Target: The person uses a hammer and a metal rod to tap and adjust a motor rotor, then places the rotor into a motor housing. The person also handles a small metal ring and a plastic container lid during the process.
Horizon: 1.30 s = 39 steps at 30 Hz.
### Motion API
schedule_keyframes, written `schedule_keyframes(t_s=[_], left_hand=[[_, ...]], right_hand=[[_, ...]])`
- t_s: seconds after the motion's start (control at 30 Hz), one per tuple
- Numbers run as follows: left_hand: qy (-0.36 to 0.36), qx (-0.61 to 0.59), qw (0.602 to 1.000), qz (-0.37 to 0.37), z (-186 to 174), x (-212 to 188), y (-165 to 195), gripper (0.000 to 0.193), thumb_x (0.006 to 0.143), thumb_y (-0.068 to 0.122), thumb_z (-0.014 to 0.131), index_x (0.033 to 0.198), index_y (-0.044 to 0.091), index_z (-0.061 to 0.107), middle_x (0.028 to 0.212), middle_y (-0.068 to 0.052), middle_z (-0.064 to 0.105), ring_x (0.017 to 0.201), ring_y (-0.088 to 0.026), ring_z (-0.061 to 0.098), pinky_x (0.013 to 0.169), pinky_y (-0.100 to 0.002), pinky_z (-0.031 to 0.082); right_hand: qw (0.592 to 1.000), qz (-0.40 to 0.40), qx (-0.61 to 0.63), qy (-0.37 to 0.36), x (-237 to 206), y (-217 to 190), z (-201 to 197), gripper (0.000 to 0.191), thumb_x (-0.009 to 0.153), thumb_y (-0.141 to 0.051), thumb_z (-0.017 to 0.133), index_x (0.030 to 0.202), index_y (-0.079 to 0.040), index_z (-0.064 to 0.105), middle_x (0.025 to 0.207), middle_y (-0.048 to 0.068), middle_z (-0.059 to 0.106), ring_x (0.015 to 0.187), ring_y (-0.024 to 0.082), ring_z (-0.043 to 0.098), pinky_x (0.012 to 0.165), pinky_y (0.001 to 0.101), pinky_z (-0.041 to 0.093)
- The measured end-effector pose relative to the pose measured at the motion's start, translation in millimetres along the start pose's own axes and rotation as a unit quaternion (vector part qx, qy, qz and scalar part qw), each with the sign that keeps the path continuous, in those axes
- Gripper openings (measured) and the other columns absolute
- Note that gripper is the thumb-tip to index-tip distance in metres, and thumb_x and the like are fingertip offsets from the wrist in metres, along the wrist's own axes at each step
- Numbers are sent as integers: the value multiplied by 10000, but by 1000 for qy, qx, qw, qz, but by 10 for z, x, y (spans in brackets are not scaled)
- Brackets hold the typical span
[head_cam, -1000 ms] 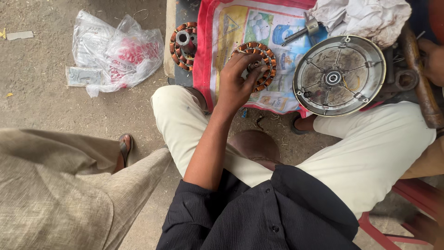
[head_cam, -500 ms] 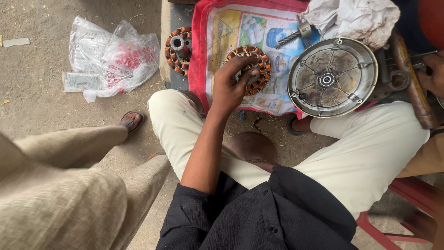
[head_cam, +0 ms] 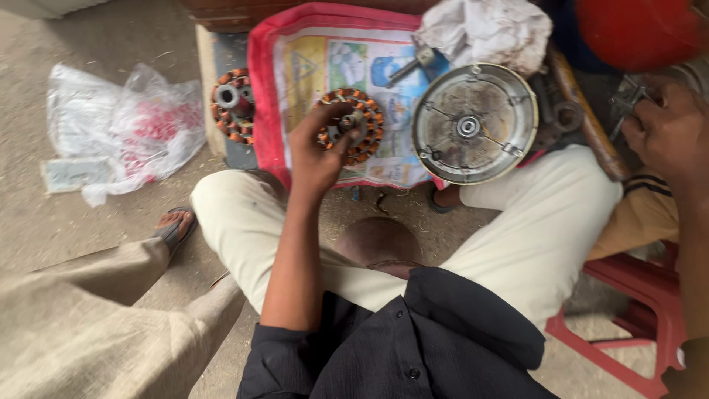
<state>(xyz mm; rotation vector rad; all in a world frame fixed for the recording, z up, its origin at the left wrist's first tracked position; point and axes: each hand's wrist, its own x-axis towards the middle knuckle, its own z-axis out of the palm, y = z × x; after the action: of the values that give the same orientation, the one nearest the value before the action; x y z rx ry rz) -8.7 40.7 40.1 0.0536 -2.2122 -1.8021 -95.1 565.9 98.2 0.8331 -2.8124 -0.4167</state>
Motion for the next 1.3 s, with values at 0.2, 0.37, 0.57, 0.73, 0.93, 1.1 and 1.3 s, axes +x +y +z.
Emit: schedule_keyframes(t_s=[0.2, 0.37, 0.57, 0.73, 0.93, 1.1, 1.3], left_hand=[[-6, 27, 1000, 1, -83, 1, 63, 489, 760, -104, 658, 1228, 30, 690, 1198, -118, 731, 1089, -237, 712, 988, -341, 551], [31, 84, 995, 34, -68, -74, 240, 575, 757, -108, 614, 1313, 40, 625, 1308, -150, 651, 1240, -304, 646, 1057, -381, 531], [11, 93, 988, 122, 148, -409, 649, 571, 845, 34, 744, 1374, 28, 530, 1328, -202, 621, 1274, -352, 601, 1100, -441, 476], [-223, -58, 973, -28, 480, -647, 800, 724, 769, 214, 851, 1369, -18, 519, 1230, -199, 656, 1152, -350, 660, 982, -405, 513], [-126, -241, 945, -179, 338, -637, 485, 579, 684, 105, 810, 1215, 10, 598, 971, -59, 670, 878, -170, 664, 806, -323, 572], [88, -276, 940, -178, 75, -478, 222, 589, 736, -11, 840, 1254, 25, 562, 950, -38, 586, 825, -146, 597, 716, -301, 542], [143, -209, 962, -105, 60, -214, -6, 567, 808, -81, 814, 1256, 30, 484, 1178, -106, 678, 1030, -160, 668, 911, -287, 569]], right_hand=[[996, 70, -23, 50, -555, -166, -445, 102, 914, -36, 756, 957, -5, 669, 1334, 126, 643, 1084, 221, 664, 925, 294, 560], [962, 156, 158, 161, -617, -564, -896, 155, 871, -41, 813, 938, 7, 681, 1261, 148, 658, 1054, 242, 682, 880, 305, 579], [849, 164, 421, 273, -163, -1637, -1340, 220, 820, -47, 881, 914, 22, 695, 1174, 174, 676, 1020, 266, 704, 825, 319, 602], [818, 80, 535, 198, 385, -2556, -1325, 259, 743, -23, 905, 846, -8, 668, 1129, 167, 717, 1014, 246, 718, 839, 313, 591], [660, 102, 729, 153, 683, -2786, -1285, 298, 854, -38, 840, 1097, -11, 670, 1279, 131, 655, 1120, 223, 704, 935, 323, 615], [784, 137, 600, 83, 950, -2734, -839, 175, 944, -39, 787, 1114, -21, 749, 1272, 123, 674, 1182, 270, 679, 968, 382, 557], [875, 30, 476, 90, 1380, -3197, -348, 245, 875, -52, 798, 1117, -35, 763, 1399, 154, 568, 1337, 357, 474, 1140, 487, 395]])
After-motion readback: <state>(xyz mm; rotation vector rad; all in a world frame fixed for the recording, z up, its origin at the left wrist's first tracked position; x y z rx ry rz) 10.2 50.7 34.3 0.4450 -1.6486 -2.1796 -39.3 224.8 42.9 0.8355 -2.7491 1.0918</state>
